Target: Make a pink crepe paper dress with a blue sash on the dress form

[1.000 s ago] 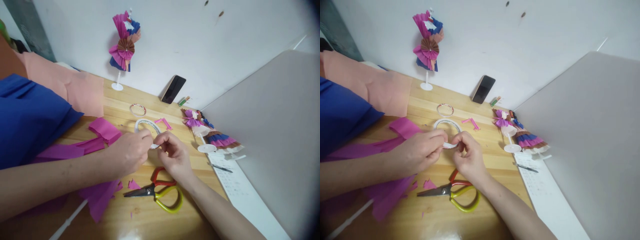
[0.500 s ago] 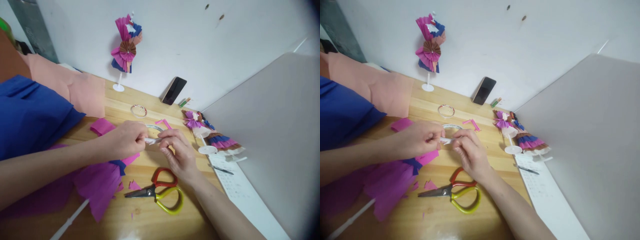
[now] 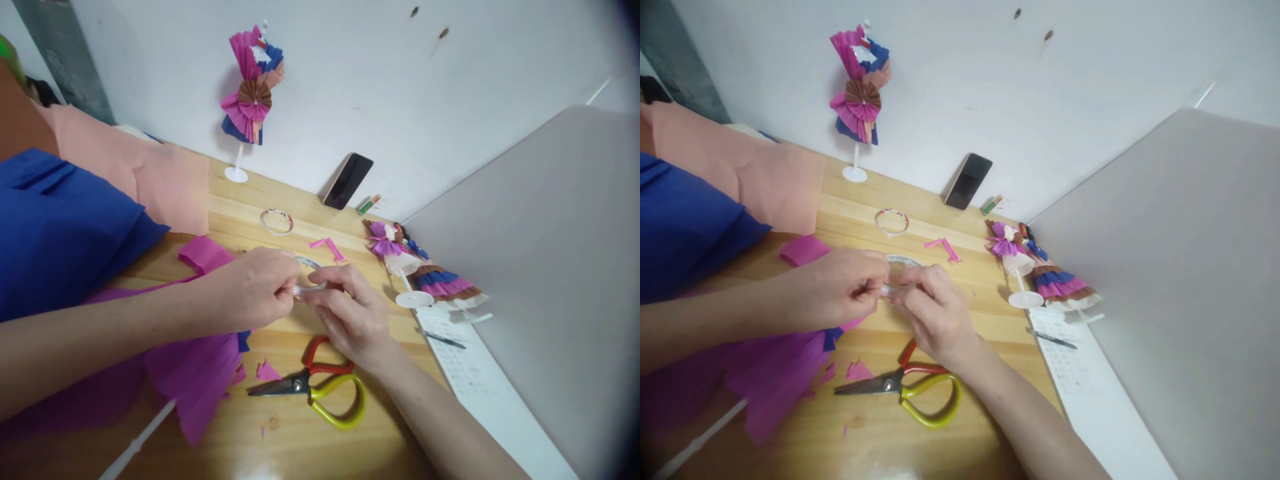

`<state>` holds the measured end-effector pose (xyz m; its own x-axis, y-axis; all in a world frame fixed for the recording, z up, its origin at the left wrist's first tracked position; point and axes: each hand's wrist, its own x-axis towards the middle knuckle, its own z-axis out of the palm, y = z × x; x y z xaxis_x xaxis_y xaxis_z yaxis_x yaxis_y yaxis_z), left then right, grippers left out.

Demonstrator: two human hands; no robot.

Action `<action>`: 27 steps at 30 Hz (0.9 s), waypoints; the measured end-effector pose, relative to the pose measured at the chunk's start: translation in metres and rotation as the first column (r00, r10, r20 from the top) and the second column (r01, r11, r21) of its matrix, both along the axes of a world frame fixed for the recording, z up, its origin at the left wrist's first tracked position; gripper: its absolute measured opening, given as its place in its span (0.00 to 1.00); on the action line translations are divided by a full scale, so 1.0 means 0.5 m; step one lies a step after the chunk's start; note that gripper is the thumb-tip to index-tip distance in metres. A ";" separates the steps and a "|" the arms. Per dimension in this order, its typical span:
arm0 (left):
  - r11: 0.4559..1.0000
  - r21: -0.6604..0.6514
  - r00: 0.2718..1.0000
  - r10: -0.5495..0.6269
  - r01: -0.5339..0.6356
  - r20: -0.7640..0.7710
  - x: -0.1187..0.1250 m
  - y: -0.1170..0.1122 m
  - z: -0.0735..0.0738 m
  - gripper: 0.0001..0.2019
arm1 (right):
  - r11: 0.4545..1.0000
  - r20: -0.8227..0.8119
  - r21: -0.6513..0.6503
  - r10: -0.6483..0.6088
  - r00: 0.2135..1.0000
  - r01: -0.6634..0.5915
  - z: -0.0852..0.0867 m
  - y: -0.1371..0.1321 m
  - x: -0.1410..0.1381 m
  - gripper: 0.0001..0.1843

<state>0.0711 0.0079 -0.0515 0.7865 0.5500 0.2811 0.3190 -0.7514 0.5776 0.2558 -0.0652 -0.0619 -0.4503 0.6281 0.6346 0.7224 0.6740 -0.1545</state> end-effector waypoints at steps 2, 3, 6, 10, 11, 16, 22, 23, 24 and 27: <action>0.999 -0.012 1.000 -0.030 0.030 0.006 0.000 -0.003 0.001 0.09 | 0.999 -0.036 -0.043 0.024 0.999 -0.025 0.004 0.000 0.001 0.10; 0.999 -0.019 0.999 -0.039 0.039 0.001 0.000 -0.003 0.002 0.09 | 0.997 -0.060 -0.064 0.039 0.997 -0.043 0.006 0.000 0.002 0.09; 0.999 -0.036 0.999 -0.032 0.031 -0.010 -0.002 -0.001 0.005 0.10 | 0.992 -0.128 -0.102 0.065 0.990 -0.078 0.006 0.003 0.007 0.08; 0.994 -0.103 0.999 -0.032 0.030 -0.020 -0.004 0.004 0.008 0.10 | 0.987 -0.198 -0.063 0.132 0.971 -0.147 0.000 0.006 0.011 0.10; 0.993 -0.118 0.999 -0.032 0.028 -0.028 -0.004 0.006 0.008 0.10 | 0.983 -0.208 -0.043 0.164 0.964 -0.177 -0.001 0.006 0.013 0.10; 0.981 -0.181 0.997 0.065 -0.071 -0.042 -0.006 0.030 0.009 0.10 | 0.980 -0.269 -0.030 0.182 0.946 -0.197 -0.001 0.006 0.038 0.10; 0.905 -0.403 0.986 0.164 -0.139 0.028 -0.023 0.080 0.025 0.10 | 0.980 -0.713 -0.193 -0.169 0.680 0.041 -0.028 0.053 0.087 0.04; 0.875 -0.453 0.978 0.204 -0.169 0.029 -0.026 0.088 0.030 0.09 | 0.959 -0.773 -0.279 -0.253 0.582 0.047 -0.037 0.065 0.096 0.06; 0.843 -0.496 0.967 0.252 -0.206 0.025 -0.030 0.095 0.033 0.09 | 0.925 -0.789 -0.376 -0.347 0.508 0.047 -0.045 0.076 0.105 0.10; 0.806 -0.521 0.940 0.341 -0.282 0.018 -0.039 0.112 0.035 0.06 | 0.807 -0.702 -0.590 -0.539 0.466 0.044 -0.063 0.102 0.130 0.14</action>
